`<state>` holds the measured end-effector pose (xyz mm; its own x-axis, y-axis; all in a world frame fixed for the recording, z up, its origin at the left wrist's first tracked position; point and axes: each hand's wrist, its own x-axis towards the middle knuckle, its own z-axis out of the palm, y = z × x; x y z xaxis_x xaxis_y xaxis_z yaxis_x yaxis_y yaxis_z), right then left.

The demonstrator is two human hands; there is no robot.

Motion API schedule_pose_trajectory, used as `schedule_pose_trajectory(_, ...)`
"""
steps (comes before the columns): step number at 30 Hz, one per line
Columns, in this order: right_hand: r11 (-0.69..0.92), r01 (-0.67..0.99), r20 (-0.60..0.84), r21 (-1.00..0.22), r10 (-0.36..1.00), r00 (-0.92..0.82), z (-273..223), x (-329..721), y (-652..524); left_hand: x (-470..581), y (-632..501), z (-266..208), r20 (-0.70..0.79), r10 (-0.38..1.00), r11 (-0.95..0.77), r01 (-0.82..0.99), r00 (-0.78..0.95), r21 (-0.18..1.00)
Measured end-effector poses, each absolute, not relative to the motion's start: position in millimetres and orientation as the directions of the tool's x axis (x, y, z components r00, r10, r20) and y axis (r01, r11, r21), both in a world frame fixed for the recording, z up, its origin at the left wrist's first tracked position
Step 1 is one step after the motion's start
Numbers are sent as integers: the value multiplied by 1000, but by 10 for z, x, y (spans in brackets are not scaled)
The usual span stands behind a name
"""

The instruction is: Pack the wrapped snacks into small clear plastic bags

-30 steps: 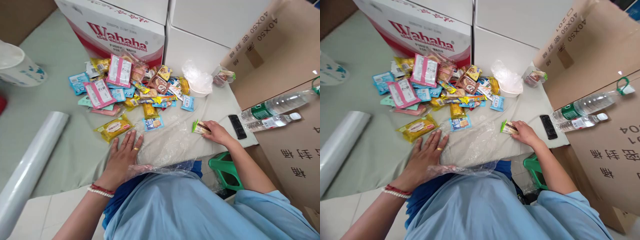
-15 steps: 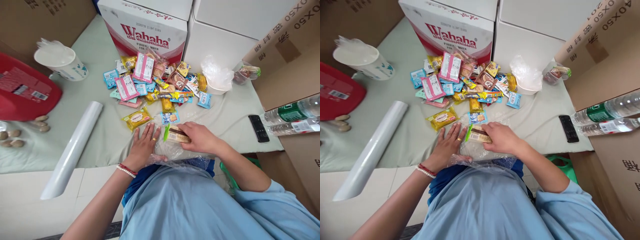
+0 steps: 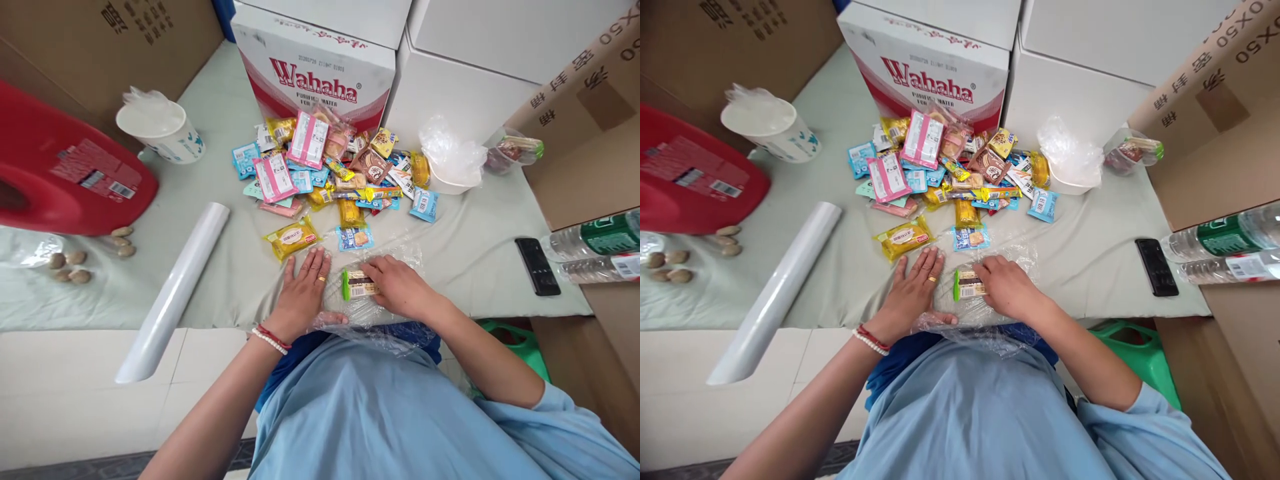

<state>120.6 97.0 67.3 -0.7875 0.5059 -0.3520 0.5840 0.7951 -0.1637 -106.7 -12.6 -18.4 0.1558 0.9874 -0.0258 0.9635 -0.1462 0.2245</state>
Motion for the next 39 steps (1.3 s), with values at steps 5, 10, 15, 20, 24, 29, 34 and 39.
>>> schedule_pose_trajectory(5,798,564,-345,-211,479,-807,641,1237,1018,-1177,-270,-184,190,962,-243,932,196,268)
schedule_pose_trajectory(10,767,553,-266,-324,488,-832,578,1349,1037,-1250,-578,-49,315,927,-303,899,202,316)
schedule_pose_trajectory(15,721,374,48,-583,491,-870,749,1840,965,-1391,-822,44,237,899,-437,793,368,425)
schedule_pose_trajectory(20,799,331,-120,-502,315,-942,643,2430,651,-1449,-890,-13,189,903,-429,784,386,448)
schedule_pose_trajectory(24,838,421,61,-347,469,-881,268,2561,440,-1355,-806,-100,269,916,-392,805,297,445)
schedule_pose_trajectory(29,731,383,264,-565,600,-755,306,2453,598,-1327,-659,-64,346,929,-336,702,134,628)
schedule_pose_trajectory(34,509,484,122,-711,768,-629,544,2319,1070,-1281,-447,-38,302,942,-120,689,-149,715)
schedule_pose_trajectory(39,373,758,-154,-535,839,-522,397,2139,1430,-1183,-276,-132,265,876,197,802,-402,564)
